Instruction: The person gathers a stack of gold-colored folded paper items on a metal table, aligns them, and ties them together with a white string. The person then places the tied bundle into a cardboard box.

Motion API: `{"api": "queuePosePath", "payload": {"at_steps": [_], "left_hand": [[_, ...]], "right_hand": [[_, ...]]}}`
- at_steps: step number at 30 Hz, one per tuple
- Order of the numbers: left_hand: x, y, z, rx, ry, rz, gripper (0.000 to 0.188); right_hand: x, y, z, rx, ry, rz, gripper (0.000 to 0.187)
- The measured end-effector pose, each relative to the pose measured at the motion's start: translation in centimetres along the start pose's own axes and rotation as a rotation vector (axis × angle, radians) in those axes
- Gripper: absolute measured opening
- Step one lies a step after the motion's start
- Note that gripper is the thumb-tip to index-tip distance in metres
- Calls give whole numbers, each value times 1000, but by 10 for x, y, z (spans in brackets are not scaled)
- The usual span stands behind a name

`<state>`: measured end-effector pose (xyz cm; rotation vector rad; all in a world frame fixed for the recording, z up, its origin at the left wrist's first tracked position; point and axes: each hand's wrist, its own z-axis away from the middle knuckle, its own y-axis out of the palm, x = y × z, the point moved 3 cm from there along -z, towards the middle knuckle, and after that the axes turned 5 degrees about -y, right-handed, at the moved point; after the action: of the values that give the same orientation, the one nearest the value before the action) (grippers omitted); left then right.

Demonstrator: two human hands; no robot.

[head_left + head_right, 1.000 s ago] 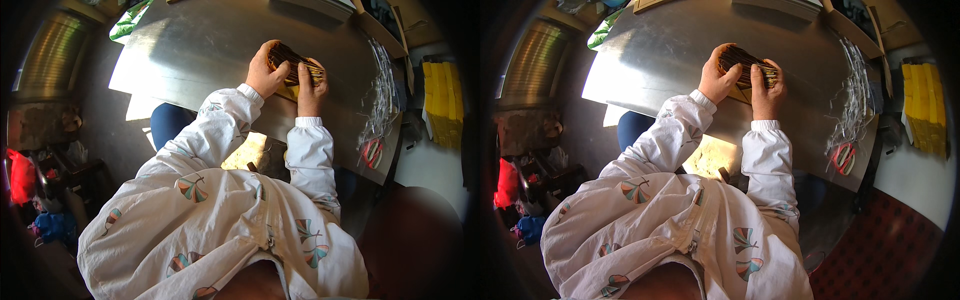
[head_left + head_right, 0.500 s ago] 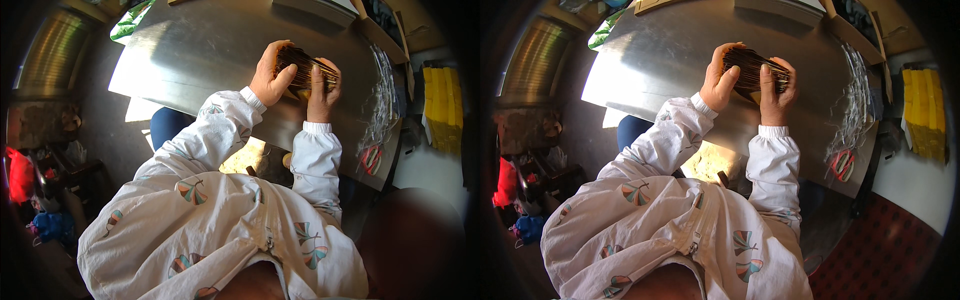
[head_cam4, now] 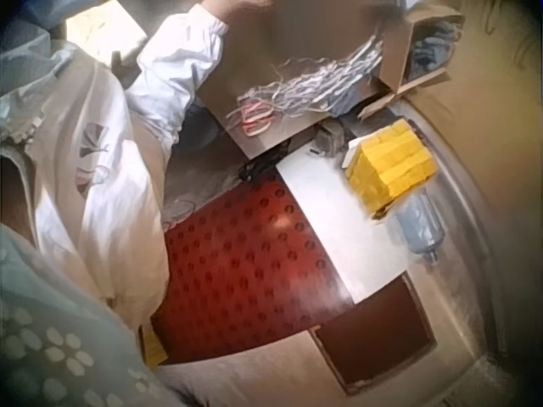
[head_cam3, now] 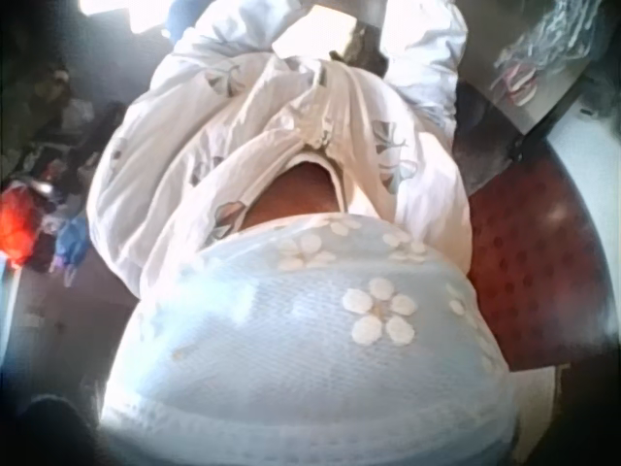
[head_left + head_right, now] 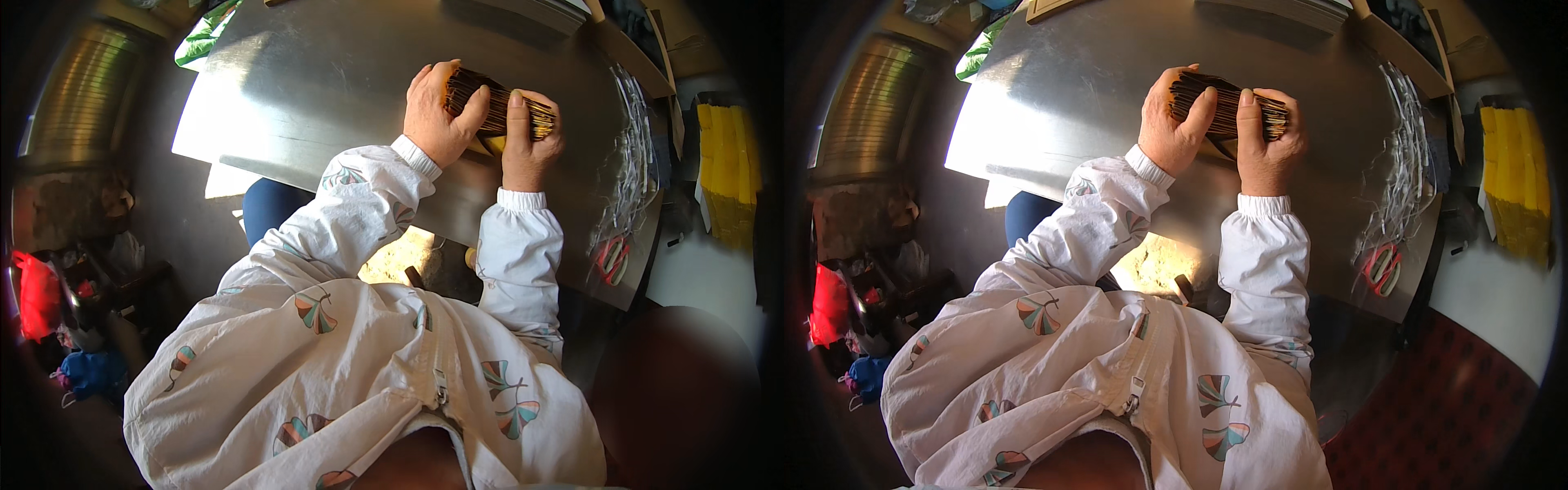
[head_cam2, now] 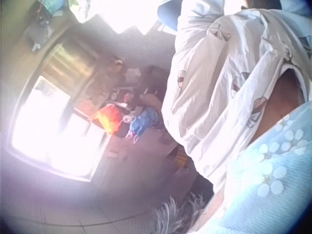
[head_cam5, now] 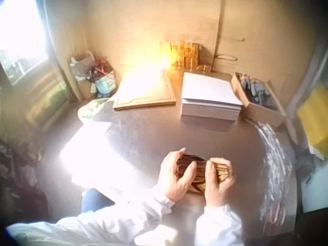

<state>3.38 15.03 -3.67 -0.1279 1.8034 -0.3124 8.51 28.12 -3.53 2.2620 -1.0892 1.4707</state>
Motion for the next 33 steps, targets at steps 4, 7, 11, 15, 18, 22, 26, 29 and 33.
{"api": "queuePosePath", "payload": {"at_steps": [4,7,11,15,18,22,26,29,33], "left_hand": [[9,-2,-9,66,60,-135,47],[13,-2,-4,1,147,-212,48],[21,3,-3,60,57,-254,47],[24,6,-6,-7,8,92,49],[24,13,-9,-18,-24,224,41],[18,14,-12,-40,-32,53,27],[10,11,-11,-154,47,164,21],[9,13,-14,-135,16,113,19],[11,17,-15,-140,1,69,20]], "right_hand": [[0,0,-2,-2,-78,5,23],[-5,0,2,13,-122,16,21],[-20,3,6,2,-41,48,22],[-30,1,9,19,25,48,22],[-31,2,6,-1,41,18,22],[-25,5,4,-23,127,-32,21],[-11,3,0,-58,50,-33,21],[-8,4,-3,-51,-29,17,18],[-16,5,-5,-59,-2,-5,15]]}}
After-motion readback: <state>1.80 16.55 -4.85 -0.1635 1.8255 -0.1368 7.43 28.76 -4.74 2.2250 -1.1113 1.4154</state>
